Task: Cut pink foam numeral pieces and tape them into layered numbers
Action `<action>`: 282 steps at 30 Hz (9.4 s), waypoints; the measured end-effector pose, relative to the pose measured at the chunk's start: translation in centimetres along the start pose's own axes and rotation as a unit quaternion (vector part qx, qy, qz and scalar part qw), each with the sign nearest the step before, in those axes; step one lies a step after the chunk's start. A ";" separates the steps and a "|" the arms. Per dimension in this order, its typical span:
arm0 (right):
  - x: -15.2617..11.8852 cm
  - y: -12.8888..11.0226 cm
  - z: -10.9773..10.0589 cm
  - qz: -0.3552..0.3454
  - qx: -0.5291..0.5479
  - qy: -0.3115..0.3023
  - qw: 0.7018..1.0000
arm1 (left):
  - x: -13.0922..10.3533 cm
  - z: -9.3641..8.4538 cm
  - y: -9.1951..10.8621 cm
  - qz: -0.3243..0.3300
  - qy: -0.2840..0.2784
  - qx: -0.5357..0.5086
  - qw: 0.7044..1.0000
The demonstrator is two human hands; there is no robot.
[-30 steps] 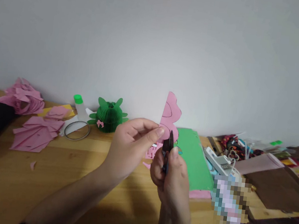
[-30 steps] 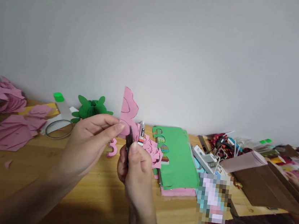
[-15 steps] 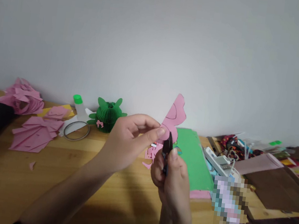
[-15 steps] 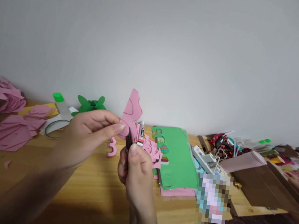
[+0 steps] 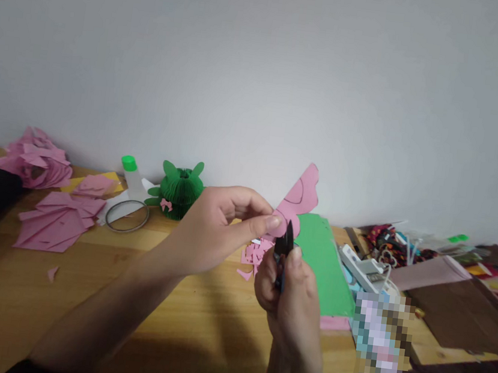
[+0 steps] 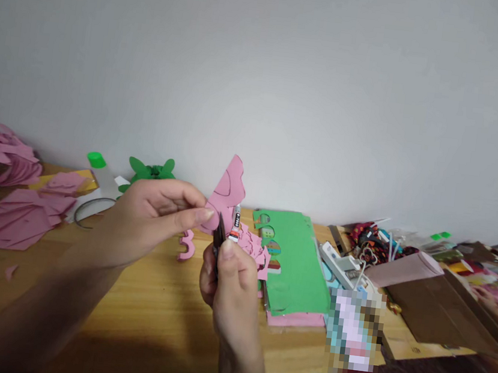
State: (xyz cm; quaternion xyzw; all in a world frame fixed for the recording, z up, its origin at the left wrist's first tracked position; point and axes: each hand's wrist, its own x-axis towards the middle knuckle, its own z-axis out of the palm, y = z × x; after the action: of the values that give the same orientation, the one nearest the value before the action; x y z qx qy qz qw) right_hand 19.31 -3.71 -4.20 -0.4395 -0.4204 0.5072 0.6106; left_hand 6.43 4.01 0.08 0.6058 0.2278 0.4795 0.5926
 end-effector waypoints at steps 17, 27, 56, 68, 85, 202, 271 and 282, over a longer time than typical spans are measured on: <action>-0.1 0.1 -0.4 0.004 0.030 -0.025 0.999 | 0.0 0.0 -0.2 -0.016 -0.013 -0.021 1.000; -0.3 0.3 -1.2 0.009 0.015 -0.045 0.999 | 0.3 -1.0 0.2 -0.046 -0.068 0.033 0.996; -0.5 0.1 -1.2 0.046 -0.027 -0.066 0.996 | 0.9 -2.6 0.9 -0.122 -0.136 0.121 0.976; -0.5 0.1 -1.5 0.050 -0.045 -0.070 0.995 | 1.2 -2.5 1.2 -0.128 -0.150 0.125 0.972; -0.6 0.4 -2.0 0.065 -0.037 -0.063 0.995 | 1.5 -2.5 1.2 -0.135 -0.191 0.157 0.960; -4.6 -2.4 0.6 -0.196 -0.167 0.049 0.965 | -4.3 0.9 2.4 -0.015 0.128 -0.198 0.972; -0.3 0.0 3.1 -0.002 0.074 -0.098 0.992 | -4.9 1.2 -1.2 0.038 0.271 -0.167 0.947; -0.3 -0.1 2.9 -0.006 0.071 -0.109 0.991 | -4.5 1.4 -1.0 0.060 0.261 -0.180 0.946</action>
State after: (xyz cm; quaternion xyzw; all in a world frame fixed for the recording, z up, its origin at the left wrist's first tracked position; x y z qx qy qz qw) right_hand 16.47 -3.65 -3.38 -0.3348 -0.4502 0.5768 0.5938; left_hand 5.94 -0.32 -2.08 0.3550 0.2480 0.6886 0.5817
